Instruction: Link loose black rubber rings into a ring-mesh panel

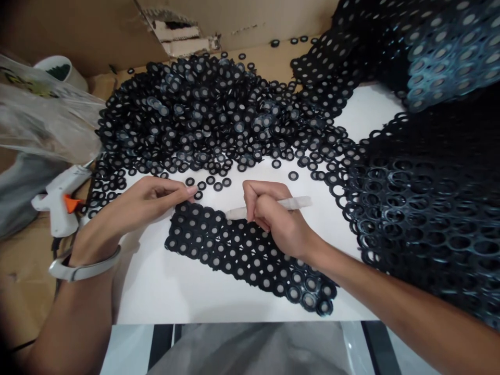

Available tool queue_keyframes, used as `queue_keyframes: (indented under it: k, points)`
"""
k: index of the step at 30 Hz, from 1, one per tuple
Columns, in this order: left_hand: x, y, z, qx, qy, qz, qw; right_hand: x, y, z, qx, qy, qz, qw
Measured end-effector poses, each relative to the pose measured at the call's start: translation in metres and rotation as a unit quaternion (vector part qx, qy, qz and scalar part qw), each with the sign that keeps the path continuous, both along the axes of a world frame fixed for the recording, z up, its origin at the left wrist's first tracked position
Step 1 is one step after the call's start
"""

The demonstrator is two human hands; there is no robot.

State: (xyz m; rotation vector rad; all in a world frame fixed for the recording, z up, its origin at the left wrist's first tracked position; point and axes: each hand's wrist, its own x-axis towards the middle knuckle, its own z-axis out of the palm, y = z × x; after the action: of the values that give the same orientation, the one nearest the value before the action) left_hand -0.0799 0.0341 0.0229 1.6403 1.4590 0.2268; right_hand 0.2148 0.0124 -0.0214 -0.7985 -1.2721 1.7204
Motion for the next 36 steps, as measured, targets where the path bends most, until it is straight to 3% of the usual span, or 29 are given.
queue_keyframes:
  k: [17,28,36]
  points:
    - [0.004,-0.002,0.0,0.023,0.025,-0.002,0.999,0.0,0.002,0.003,0.033,-0.046,0.016,0.998]
    - [0.028,-0.008,0.0,0.101,-0.027,-0.089,0.991,-0.001,-0.005,0.009,0.017,-0.026,-0.043,0.999]
    - [0.02,-0.006,-0.003,0.004,-0.018,-0.092,0.996,0.0,-0.014,0.028,0.033,-0.132,-0.027,0.99]
